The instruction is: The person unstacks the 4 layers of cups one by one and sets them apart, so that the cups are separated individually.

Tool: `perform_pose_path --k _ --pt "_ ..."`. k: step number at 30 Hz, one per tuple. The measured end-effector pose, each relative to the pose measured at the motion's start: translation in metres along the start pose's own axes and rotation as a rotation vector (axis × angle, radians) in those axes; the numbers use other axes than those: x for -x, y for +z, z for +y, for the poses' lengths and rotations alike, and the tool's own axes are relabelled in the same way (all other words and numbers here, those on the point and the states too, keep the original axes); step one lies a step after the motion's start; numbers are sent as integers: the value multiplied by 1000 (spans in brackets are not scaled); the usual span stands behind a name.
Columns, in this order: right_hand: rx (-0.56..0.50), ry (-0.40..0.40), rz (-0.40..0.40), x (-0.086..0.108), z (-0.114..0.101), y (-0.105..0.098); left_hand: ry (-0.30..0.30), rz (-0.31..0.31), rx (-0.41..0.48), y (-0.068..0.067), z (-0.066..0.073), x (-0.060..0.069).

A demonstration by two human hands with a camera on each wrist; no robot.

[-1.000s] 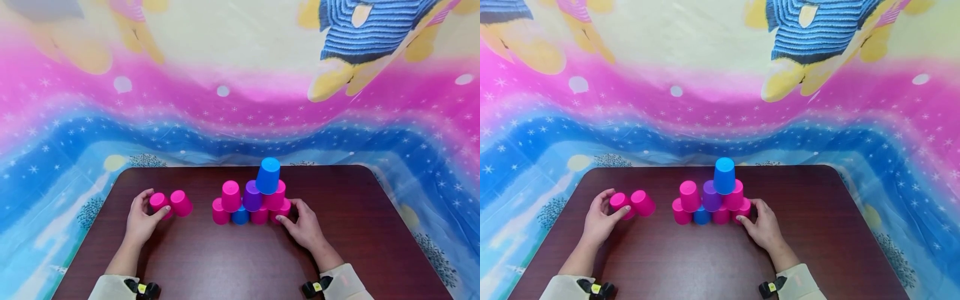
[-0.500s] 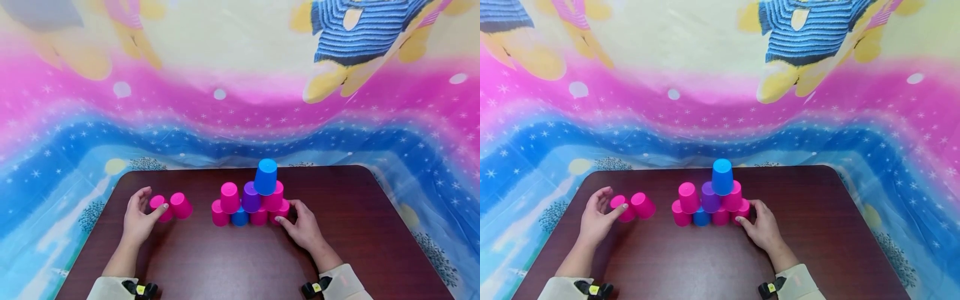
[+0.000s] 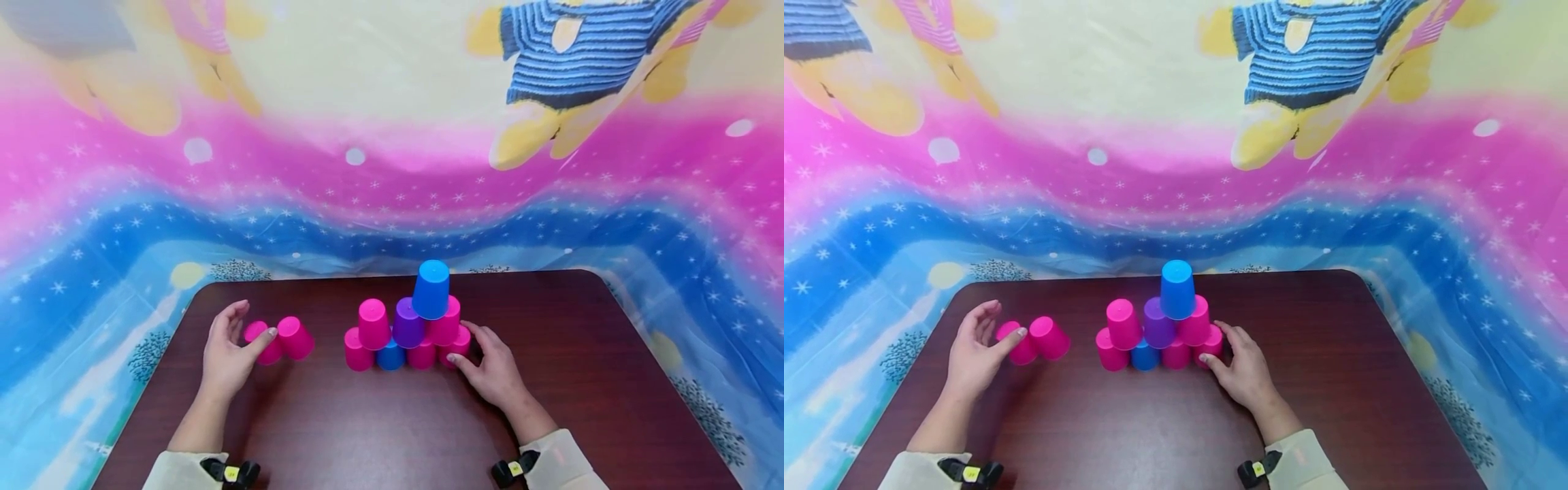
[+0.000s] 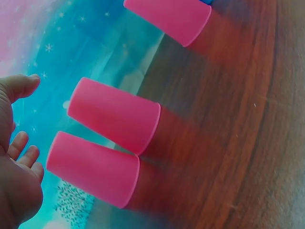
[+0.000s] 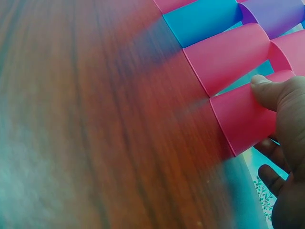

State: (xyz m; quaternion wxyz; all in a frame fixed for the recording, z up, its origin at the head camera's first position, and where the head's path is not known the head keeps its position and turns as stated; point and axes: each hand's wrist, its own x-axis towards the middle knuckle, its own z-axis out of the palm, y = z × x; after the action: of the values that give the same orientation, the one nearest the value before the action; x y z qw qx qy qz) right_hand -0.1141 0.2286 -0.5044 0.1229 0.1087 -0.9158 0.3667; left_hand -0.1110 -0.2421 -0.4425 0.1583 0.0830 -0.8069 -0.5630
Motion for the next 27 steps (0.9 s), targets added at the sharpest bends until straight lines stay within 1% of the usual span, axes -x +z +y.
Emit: perform_pose_path --k 2,4,10,13,15,18,20,22,27 --pt "10 -11 -5 0 1 0 4 -6 6 1 5 1" --pt "16 -17 -7 0 2 0 22 -12 15 3 10 1" --pt "22 -28 -13 0 2 -2 124 -26 20 11 28 3" --pt "19 -29 -17 -1 1 -2 157 -61 44 16 37 3" --pt "16 -30 -16 -1 1 -2 160 -92 70 19 41 4" --pt "14 -29 -15 -1 1 -2 139 -131 74 22 47 4" --pt "13 -27 -15 -1 1 -1 136 -148 76 24 50 3" --pt "13 -27 -12 -1 1 -1 143 -161 80 27 54 3" --pt "14 -40 -4 -1 3 0 191 -194 140 37 63 0"
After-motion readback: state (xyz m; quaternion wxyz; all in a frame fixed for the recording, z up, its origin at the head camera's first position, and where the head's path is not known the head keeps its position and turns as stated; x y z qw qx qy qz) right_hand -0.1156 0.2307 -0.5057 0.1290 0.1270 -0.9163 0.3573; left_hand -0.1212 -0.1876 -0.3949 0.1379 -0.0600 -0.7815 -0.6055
